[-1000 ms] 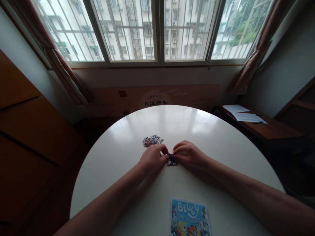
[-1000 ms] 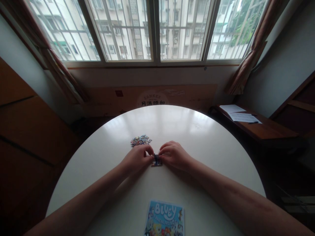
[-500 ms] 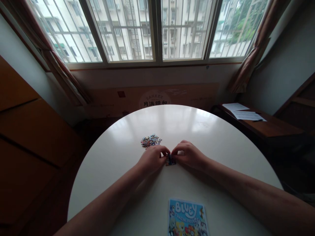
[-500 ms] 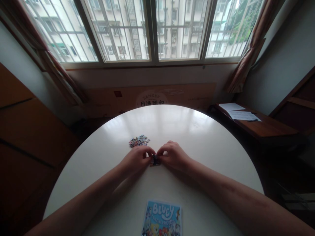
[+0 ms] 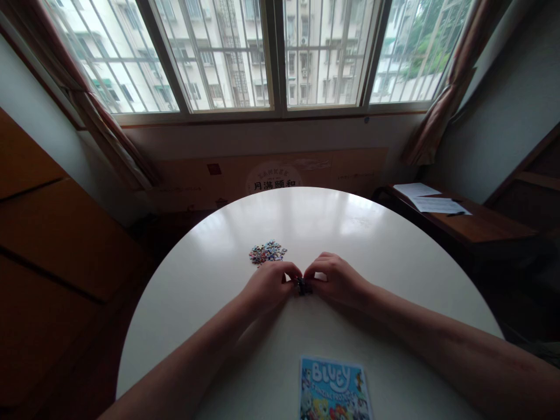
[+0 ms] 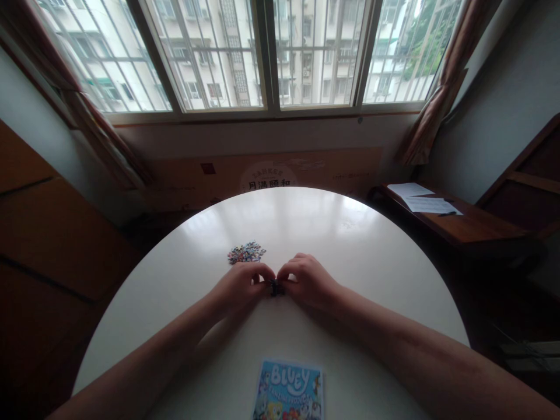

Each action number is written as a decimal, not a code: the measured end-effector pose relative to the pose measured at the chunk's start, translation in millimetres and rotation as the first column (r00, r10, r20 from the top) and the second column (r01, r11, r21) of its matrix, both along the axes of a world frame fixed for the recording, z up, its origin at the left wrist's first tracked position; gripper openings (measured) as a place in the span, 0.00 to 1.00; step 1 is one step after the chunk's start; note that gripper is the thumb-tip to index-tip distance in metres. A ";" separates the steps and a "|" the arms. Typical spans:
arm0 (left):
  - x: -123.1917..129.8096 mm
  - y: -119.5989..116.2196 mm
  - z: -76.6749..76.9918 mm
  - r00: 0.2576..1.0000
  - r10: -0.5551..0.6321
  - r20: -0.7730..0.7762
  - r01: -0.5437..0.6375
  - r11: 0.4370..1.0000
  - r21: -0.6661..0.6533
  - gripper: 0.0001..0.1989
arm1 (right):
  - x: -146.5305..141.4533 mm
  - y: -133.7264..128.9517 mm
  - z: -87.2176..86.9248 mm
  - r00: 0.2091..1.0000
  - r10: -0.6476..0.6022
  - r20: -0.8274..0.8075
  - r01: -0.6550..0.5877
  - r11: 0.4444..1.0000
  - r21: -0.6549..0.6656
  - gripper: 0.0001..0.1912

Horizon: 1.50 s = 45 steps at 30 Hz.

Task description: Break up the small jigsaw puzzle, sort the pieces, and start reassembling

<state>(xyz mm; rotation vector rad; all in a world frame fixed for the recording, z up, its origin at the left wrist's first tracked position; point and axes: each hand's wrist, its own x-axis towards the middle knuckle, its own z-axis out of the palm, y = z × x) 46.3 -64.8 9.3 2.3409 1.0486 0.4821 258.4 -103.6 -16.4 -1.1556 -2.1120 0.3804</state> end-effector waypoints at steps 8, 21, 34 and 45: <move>-1.7 3.3 -1.9 0.999 0.028 0.034 -0.025 0.996 -0.083 0.10 | 2.1 0.6 -3.5 1.000 0.022 0.017 -0.022 1.000 0.021 0.06; 1.8 1.5 -1.2 0.999 0.051 -0.004 -0.051 0.994 -0.097 0.07 | 2.1 3.1 -5.5 1.000 0.026 0.006 -0.026 1.000 -0.003 0.06; -0.1 7.1 3.8 0.999 -0.004 -0.048 -0.002 0.992 -0.126 0.10 | 1.8 3.2 -6.1 0.999 0.036 -0.009 -0.036 0.999 0.021 0.07; 1.9 8.6 3.2 0.998 0.062 -0.011 -0.063 0.980 -0.191 0.10 | 2.2 2.4 -6.3 0.999 0.044 -0.004 -0.044 0.998 0.034 0.06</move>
